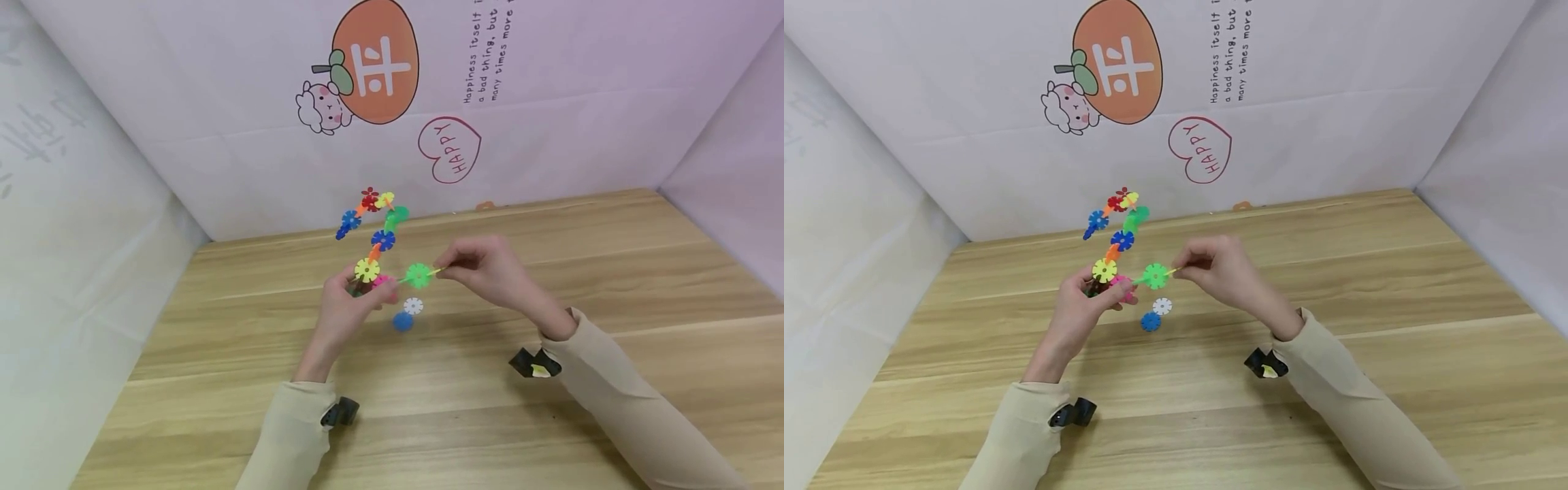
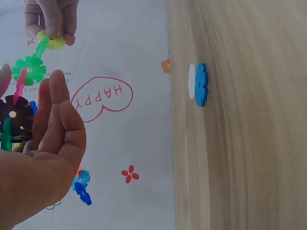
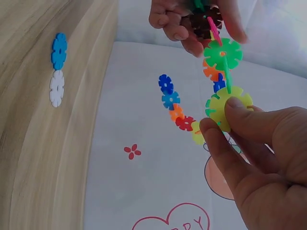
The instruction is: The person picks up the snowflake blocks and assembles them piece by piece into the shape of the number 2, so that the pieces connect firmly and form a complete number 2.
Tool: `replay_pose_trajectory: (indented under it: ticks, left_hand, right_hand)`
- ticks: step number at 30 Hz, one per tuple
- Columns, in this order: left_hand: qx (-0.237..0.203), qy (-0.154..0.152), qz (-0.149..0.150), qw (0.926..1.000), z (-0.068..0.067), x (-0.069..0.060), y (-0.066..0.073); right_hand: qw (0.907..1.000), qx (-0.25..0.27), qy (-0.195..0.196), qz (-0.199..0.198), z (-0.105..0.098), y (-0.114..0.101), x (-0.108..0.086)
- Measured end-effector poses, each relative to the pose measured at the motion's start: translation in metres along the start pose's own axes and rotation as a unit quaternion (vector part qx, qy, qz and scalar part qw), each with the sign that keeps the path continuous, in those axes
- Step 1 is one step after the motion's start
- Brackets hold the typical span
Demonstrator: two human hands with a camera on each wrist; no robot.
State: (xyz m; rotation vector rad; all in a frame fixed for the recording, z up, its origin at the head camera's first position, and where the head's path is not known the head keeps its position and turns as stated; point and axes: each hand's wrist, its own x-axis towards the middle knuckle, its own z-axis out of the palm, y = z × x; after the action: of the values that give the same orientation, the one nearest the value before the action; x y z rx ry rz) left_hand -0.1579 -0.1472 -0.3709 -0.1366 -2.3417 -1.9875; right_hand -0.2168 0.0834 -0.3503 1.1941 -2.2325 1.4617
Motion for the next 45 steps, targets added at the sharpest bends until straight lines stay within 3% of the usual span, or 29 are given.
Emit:
replay_pose_trajectory:
  ticks: [9,18,22,29,45]
  left_hand:
    - [0.010,0.018,-0.005,0.9998,0.0011,-0.0016,0.0024]
    - [0.023,0.024,0.004,0.9994,-0.0008,-0.0032,0.0030]
    - [0.029,0.030,0.019,0.9990,-0.0027,-0.0037,0.0026]
    - [0.021,0.041,0.055,0.9974,-0.0023,-0.0026,0.0016]
    - [0.026,0.057,0.068,0.9957,0.0000,-0.0049,0.0033]
  right_hand:
    - [0.9959,-0.017,0.055,-0.070,0.0068,0.0026,0.0013]
    - [0.9901,0.006,0.052,-0.131,0.0091,0.0041,0.0060]
    - [0.9893,0.002,0.050,-0.137,0.0096,0.0027,0.0072]
    - [0.9911,0.001,0.053,-0.122,0.0083,0.0010,0.0054]
    - [0.9986,0.021,0.022,-0.042,0.0064,0.0011,-0.0009]
